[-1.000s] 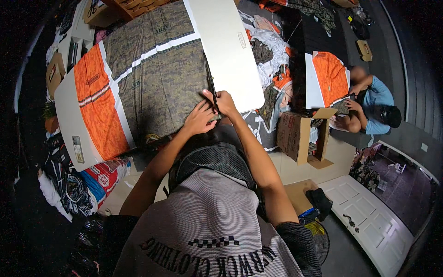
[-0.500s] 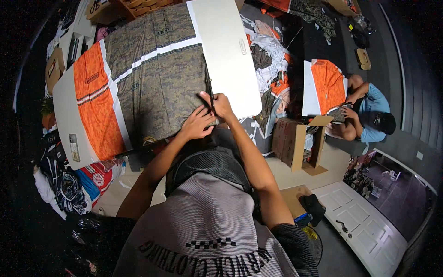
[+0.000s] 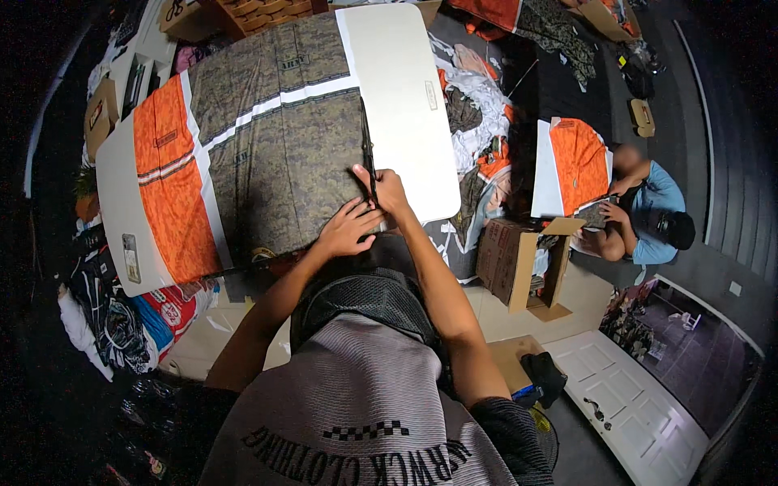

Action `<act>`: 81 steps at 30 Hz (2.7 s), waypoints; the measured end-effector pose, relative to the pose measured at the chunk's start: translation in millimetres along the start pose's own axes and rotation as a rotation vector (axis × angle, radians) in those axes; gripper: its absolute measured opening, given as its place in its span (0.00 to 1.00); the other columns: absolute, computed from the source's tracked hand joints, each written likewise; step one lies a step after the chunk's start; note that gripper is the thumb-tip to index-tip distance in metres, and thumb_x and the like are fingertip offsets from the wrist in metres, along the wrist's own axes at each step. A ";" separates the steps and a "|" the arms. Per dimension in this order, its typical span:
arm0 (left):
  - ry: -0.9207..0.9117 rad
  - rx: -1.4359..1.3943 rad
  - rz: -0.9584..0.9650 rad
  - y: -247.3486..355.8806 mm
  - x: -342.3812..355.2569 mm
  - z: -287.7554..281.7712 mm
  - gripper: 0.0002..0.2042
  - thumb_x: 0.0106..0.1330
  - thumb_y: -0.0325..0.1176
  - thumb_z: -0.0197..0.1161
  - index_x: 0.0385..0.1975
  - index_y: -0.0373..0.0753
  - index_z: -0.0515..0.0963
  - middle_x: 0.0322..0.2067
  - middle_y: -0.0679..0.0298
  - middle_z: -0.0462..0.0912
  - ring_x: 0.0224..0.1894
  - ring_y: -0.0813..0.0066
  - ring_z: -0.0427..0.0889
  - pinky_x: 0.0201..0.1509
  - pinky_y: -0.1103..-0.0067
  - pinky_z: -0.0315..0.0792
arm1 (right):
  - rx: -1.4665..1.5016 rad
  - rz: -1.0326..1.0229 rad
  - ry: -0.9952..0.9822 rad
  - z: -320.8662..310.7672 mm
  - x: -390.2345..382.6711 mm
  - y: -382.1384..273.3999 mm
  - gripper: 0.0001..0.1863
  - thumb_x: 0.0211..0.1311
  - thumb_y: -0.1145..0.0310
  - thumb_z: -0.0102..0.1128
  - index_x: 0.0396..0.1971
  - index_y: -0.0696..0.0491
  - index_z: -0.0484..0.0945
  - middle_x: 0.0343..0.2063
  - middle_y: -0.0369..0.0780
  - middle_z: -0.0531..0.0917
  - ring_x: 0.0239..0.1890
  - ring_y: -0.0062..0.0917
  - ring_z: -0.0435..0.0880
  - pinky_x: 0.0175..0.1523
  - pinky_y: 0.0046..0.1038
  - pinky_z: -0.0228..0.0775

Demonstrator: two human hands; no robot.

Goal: Cutting out designs from printed fabric using scissors.

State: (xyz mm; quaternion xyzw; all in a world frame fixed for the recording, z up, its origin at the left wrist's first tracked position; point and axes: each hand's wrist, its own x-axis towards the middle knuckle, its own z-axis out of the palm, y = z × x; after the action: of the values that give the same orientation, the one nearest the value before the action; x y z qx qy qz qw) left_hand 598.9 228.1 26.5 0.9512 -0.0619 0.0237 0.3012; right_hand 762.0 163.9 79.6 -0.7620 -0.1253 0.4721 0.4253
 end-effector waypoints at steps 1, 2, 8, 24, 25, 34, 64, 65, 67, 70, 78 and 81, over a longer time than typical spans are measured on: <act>-0.002 0.000 -0.001 -0.3 -0.5 0.5 0.26 0.62 0.40 0.53 0.61 0.41 0.71 0.59 0.63 0.75 0.63 0.62 0.66 0.75 0.63 0.48 | 0.002 0.001 -0.001 0.2 -0.6 -1.9 0.35 0.64 0.41 0.58 0.08 0.55 0.72 0.05 0.36 0.70 0.09 0.22 0.69 0.19 0.20 0.64; -0.010 0.004 0.000 -0.5 -0.9 1.1 0.26 0.62 0.40 0.53 0.62 0.41 0.71 0.60 0.63 0.75 0.63 0.63 0.66 0.75 0.63 0.47 | 0.002 0.006 -0.001 0.3 -1.2 -3.8 0.35 0.64 0.41 0.58 0.08 0.55 0.72 0.05 0.36 0.70 0.09 0.22 0.69 0.19 0.20 0.64; -0.036 0.011 0.000 0.0 -1.4 0.9 0.27 0.63 0.41 0.52 0.63 0.42 0.70 0.62 0.65 0.72 0.66 0.63 0.64 0.76 0.63 0.46 | 0.023 0.031 -0.004 -1.1 -0.4 -9.8 0.34 0.61 0.40 0.60 0.09 0.56 0.73 0.05 0.36 0.71 0.09 0.22 0.70 0.20 0.21 0.65; -0.018 0.013 0.002 0.3 -4.1 4.7 0.28 0.63 0.42 0.52 0.65 0.44 0.69 0.66 0.67 0.69 0.72 0.63 0.57 0.76 0.63 0.45 | 0.004 -0.027 0.004 -2.7 12.2 -12.5 0.33 0.60 0.40 0.62 0.09 0.55 0.74 0.05 0.36 0.72 0.09 0.22 0.70 0.21 0.21 0.66; -0.011 0.009 -0.001 0.6 -4.4 5.1 0.28 0.63 0.42 0.52 0.65 0.44 0.69 0.66 0.67 0.69 0.72 0.63 0.57 0.76 0.63 0.45 | -0.001 -0.031 0.004 -2.6 12.6 -13.4 0.33 0.60 0.40 0.62 0.09 0.55 0.74 0.05 0.36 0.72 0.09 0.21 0.70 0.21 0.21 0.66; -0.007 0.001 -0.015 4.5 -6.2 6.3 0.28 0.62 0.42 0.52 0.64 0.44 0.69 0.66 0.67 0.69 0.72 0.64 0.58 0.75 0.63 0.47 | 0.031 0.003 -0.019 -3.3 19.8 -11.5 0.33 0.61 0.42 0.62 0.08 0.55 0.74 0.04 0.35 0.72 0.08 0.21 0.70 0.21 0.20 0.65; 0.761 -0.046 -0.520 -88.6 116.5 -68.7 0.19 0.56 0.21 0.59 0.51 0.38 0.77 0.56 0.61 0.75 0.59 0.58 0.73 0.62 0.70 0.67 | 0.025 0.096 -0.401 -102.9 50.0 -28.7 0.29 0.63 0.47 0.63 0.10 0.52 0.72 0.07 0.33 0.71 0.08 0.18 0.68 0.16 0.20 0.62; 0.742 -0.023 -0.524 -103.3 125.7 -77.5 0.20 0.57 0.23 0.60 0.52 0.39 0.76 0.57 0.62 0.74 0.62 0.58 0.71 0.64 0.69 0.67 | -0.004 0.105 -0.442 -113.7 55.8 -29.8 0.29 0.63 0.47 0.63 0.10 0.52 0.72 0.07 0.33 0.71 0.08 0.18 0.68 0.16 0.20 0.62; 0.600 -0.007 -0.612 -131.5 131.7 -83.7 0.25 0.58 0.31 0.66 0.58 0.43 0.74 0.63 0.67 0.69 0.70 0.61 0.61 0.70 0.64 0.59 | -0.097 0.069 -0.541 -134.3 75.1 -32.2 0.27 0.63 0.46 0.62 0.14 0.53 0.73 0.09 0.31 0.70 0.08 0.17 0.68 0.15 0.18 0.60; 0.379 0.071 -0.639 -148.1 140.3 -98.3 0.33 0.59 0.37 0.69 0.66 0.49 0.66 0.70 0.70 0.61 0.75 0.61 0.49 0.74 0.59 0.50 | -0.209 0.011 -0.674 -168.2 102.1 -55.5 0.26 0.62 0.48 0.65 0.15 0.53 0.74 0.09 0.30 0.70 0.07 0.16 0.67 0.13 0.17 0.59; 0.333 0.087 -0.603 -163.4 137.3 -91.5 0.35 0.57 0.45 0.70 0.67 0.53 0.66 0.71 0.74 0.59 0.76 0.66 0.47 0.76 0.64 0.44 | -0.672 0.047 -0.796 -215.2 174.7 -111.6 0.21 0.58 0.55 0.72 0.14 0.51 0.75 0.09 0.28 0.67 0.09 0.13 0.61 0.15 0.17 0.51; 0.372 0.096 -0.590 -164.4 136.1 -85.6 0.35 0.57 0.45 0.69 0.67 0.54 0.66 0.71 0.74 0.59 0.76 0.65 0.48 0.76 0.64 0.45 | -0.757 -0.035 -0.899 -216.4 196.6 -128.7 0.21 0.57 0.55 0.73 0.15 0.51 0.75 0.10 0.27 0.66 0.10 0.13 0.59 0.16 0.18 0.49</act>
State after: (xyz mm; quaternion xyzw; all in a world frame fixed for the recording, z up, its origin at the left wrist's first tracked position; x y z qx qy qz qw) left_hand 754.8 396.7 13.9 0.9206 0.2727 0.1116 0.2563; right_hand 1070.6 243.8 99.4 -0.5837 -0.4658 0.6641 0.0366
